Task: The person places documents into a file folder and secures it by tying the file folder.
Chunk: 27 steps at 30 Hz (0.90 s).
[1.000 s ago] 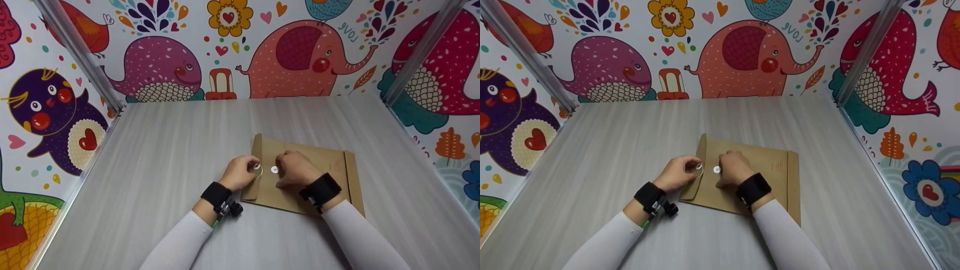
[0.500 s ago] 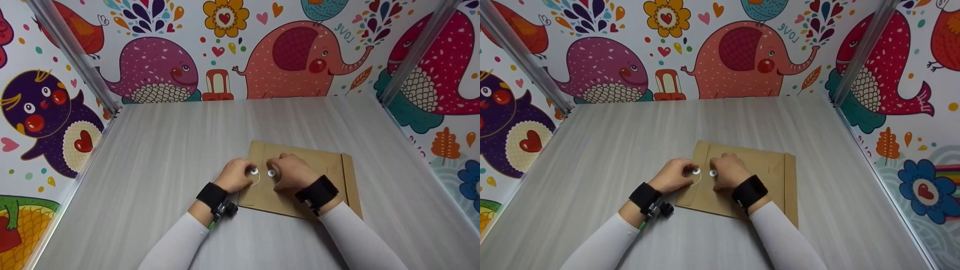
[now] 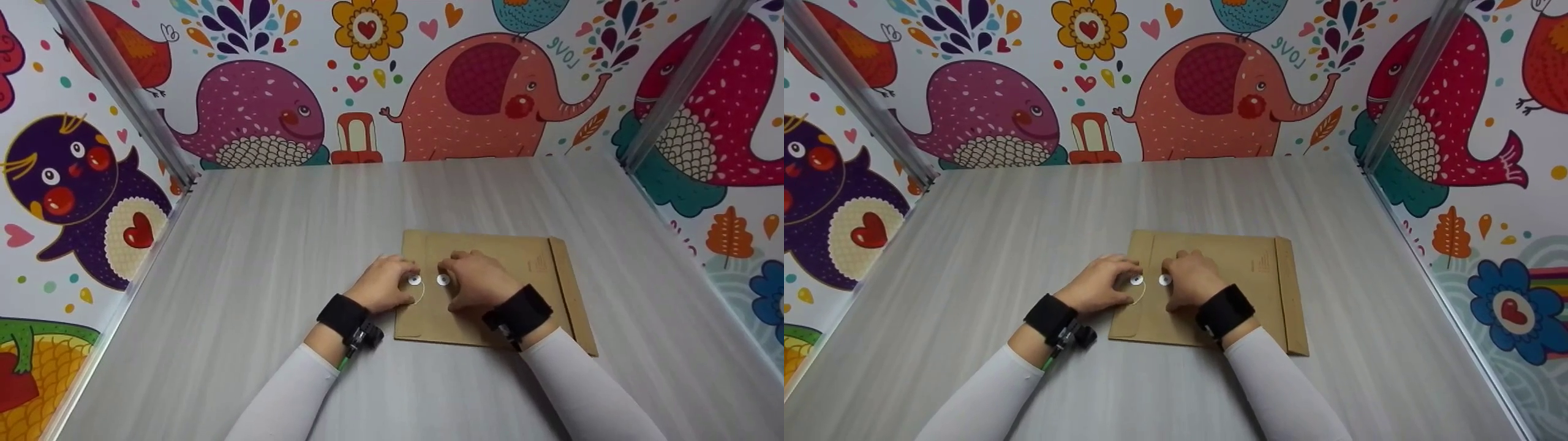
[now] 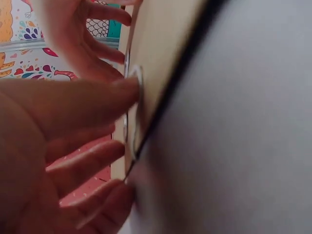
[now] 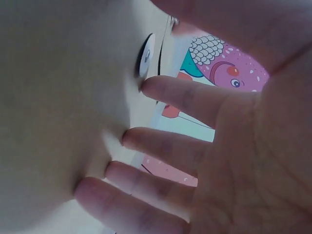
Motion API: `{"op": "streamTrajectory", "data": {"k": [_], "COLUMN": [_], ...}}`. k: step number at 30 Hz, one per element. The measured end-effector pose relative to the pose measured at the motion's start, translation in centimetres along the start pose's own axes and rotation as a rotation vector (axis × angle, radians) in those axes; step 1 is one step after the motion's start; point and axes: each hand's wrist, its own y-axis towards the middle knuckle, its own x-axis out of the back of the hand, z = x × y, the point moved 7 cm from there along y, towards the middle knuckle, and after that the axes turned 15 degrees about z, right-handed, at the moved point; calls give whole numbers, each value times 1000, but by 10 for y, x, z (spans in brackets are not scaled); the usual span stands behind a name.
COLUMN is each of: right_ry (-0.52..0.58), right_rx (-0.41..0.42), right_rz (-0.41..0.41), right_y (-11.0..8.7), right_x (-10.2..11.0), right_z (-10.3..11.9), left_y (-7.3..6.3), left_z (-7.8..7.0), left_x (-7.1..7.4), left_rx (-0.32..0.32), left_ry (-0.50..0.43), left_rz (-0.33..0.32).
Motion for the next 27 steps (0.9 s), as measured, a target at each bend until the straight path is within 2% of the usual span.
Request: {"op": "streamTrajectory", "data": {"k": [6, 10, 12, 15, 17, 21, 23, 27], "right_ry": [3, 6, 12, 44, 79, 108, 86, 66], "right_rx": [25, 29, 47, 121, 205, 364, 400, 397], "right_rz": [8, 20, 1, -63, -107, -121, -116, -106], "right_y": [2, 2, 1, -1, -3, -4, -3, 0], "right_x": [-1, -1, 1, 5, 8, 4, 1, -4], "right_z": [-1, 2, 6, 17, 26, 45, 51, 52], "left_y": [1, 0, 0, 0, 0, -1, -1, -1], "left_z": [0, 2, 3, 5, 6, 6, 7, 8], "left_x": [-2, -2, -2, -2, -2, -3, -3, -2], "left_rx": [-34, -18, -1, 13, 15, 5, 4, -3], "left_ry": [35, 28, 22, 8, -4, -15, -19, -19], "left_rz": [52, 65, 66, 67, 74, 86, 89, 78]}}
